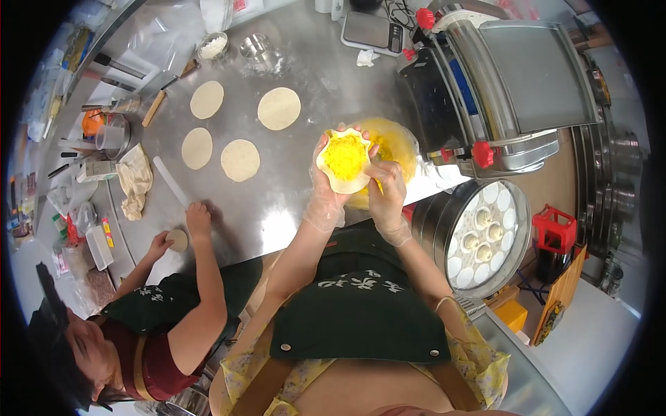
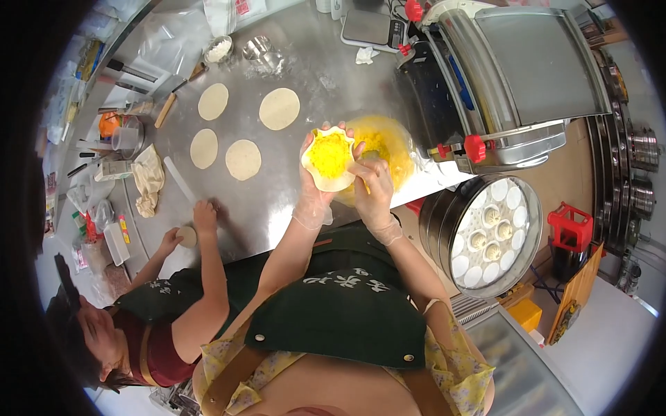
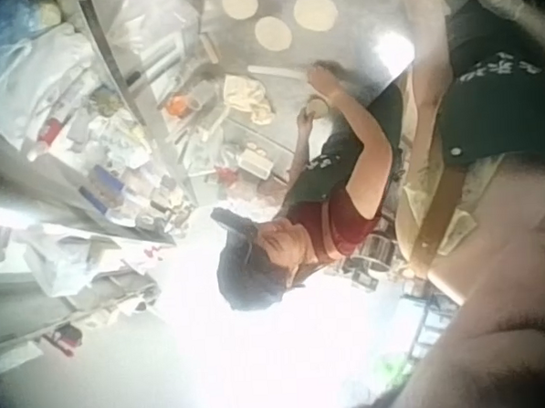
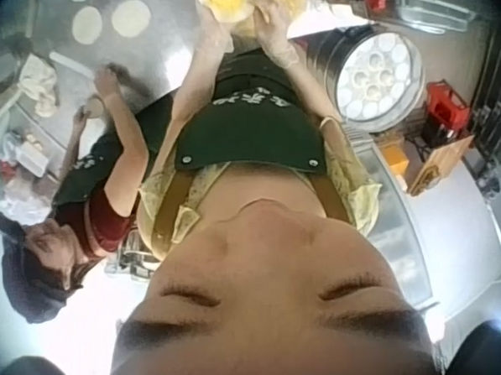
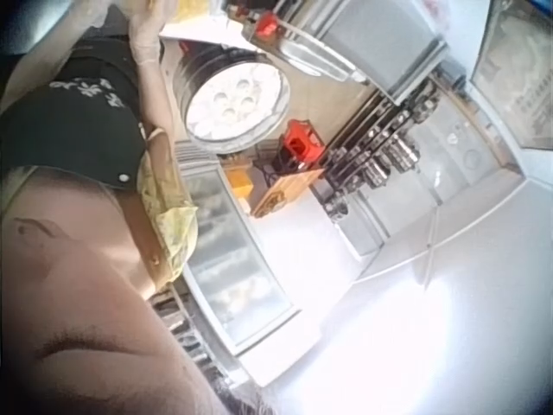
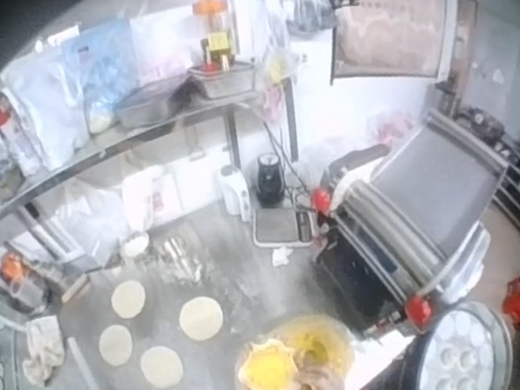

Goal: Filling dough wrappers with a yellow bun filling and pleating the edges to create steamed buns.

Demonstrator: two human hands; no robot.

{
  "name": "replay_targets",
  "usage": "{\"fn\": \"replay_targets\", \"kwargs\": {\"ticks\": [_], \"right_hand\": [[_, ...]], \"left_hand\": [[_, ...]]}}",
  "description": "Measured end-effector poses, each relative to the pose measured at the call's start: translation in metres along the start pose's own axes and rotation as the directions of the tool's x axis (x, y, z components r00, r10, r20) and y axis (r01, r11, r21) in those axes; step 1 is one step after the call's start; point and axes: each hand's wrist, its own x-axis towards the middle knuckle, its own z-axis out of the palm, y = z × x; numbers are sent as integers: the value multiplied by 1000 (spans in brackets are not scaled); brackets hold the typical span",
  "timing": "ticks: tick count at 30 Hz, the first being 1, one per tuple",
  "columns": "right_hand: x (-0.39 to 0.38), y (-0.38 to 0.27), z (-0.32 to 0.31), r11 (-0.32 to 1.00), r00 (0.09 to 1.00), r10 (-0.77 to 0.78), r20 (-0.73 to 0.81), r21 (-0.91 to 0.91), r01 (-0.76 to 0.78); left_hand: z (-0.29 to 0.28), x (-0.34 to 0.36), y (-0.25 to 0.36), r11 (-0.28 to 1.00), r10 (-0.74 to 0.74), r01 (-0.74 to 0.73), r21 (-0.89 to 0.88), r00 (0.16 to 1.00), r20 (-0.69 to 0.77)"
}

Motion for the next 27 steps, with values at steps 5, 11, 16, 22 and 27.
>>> {"fn": "replay_targets", "kwargs": {"ticks": [5, 11, 16, 22, 27], "right_hand": [[11, -8, -4, 999, 996, -32, -79, 9, 32], [16, -20, -6, 995, 991, 99, -93, 23, -98], [19, -32, -10, 966, 968, 242, -59, 113, -234], [32, -31, -25, 976, 971, 218, 96, -1, -219], [36, -35, -30, 974, 972, 226, 61, -4, -226]], "left_hand": [[13, 0, -1, 1000, 3, -3, -13, 999, 36], [20, 0, -2, 1000, 25, -25, 0, 1000, 11], [20, -3, -2, 998, 38, -37, 55, 999, -17], [23, -5, -5, 997, 39, -36, 67, 999, -35], [25, -6, -8, 998, 10, -8, 65, 999, -36]]}}
